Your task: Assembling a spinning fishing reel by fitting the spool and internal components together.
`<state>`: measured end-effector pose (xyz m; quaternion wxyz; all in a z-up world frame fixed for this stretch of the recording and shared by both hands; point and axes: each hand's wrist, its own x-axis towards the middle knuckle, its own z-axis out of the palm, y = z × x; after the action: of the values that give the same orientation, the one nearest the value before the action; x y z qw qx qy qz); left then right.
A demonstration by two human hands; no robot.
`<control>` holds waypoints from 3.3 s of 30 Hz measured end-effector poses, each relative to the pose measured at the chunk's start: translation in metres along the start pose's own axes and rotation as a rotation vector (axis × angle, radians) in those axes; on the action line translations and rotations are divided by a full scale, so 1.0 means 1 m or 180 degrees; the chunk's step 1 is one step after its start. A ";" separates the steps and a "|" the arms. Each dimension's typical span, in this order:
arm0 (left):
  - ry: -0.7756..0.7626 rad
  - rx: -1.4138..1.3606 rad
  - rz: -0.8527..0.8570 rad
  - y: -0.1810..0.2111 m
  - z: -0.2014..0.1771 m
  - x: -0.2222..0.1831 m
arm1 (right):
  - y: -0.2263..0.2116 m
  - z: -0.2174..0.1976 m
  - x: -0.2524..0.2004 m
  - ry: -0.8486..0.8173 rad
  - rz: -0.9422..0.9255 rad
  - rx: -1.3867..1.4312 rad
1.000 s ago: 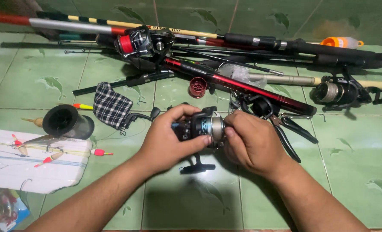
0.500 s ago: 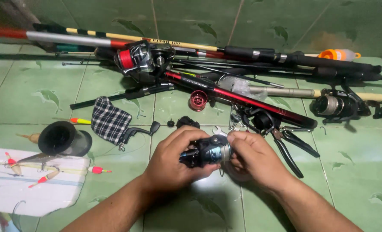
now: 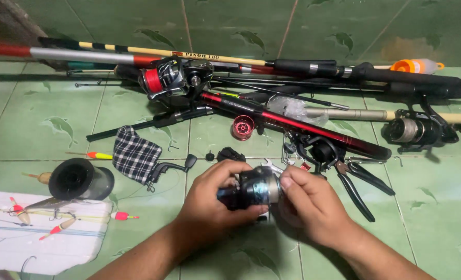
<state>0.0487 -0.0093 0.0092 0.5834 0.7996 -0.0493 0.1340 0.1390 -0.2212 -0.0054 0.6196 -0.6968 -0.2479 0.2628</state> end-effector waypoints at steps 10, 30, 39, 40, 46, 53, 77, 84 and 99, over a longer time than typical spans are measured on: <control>-0.0111 -0.0281 -0.0206 0.003 -0.004 -0.001 | -0.017 -0.005 0.001 0.0238 -0.0373 -0.1118; 0.0106 0.0514 0.0927 0.018 -0.003 -0.002 | -0.006 0.000 -0.010 -0.0090 -0.0016 -0.0219; -0.0040 -0.1032 -0.0330 0.013 0.007 -0.008 | -0.018 -0.004 -0.007 0.0136 -0.0597 -0.0701; -0.0034 -0.1038 -0.0343 0.011 0.007 -0.008 | -0.012 -0.006 -0.006 0.0128 -0.0584 -0.0699; 0.0308 -0.1654 -0.0536 0.000 0.003 -0.006 | 0.004 0.003 -0.001 -0.0373 -0.0696 0.0346; 0.0150 -0.1936 -0.0149 -0.001 0.002 -0.003 | -0.002 0.003 -0.014 -0.0602 0.0046 0.1960; -0.0403 0.3506 -0.0533 -0.030 -0.081 0.005 | -0.016 -0.003 -0.011 0.0254 -0.0272 0.2224; 0.0071 0.3330 0.0013 -0.030 -0.081 0.003 | -0.019 -0.005 -0.007 0.0040 0.0079 0.3159; 0.0218 0.2690 0.0017 -0.016 -0.075 0.011 | -0.019 -0.003 -0.007 -0.0001 0.0114 0.3254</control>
<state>0.0508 0.0676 0.0186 0.2053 0.9634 0.0273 0.1704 0.1357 -0.2259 0.0138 0.8766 -0.3087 -0.0758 0.3612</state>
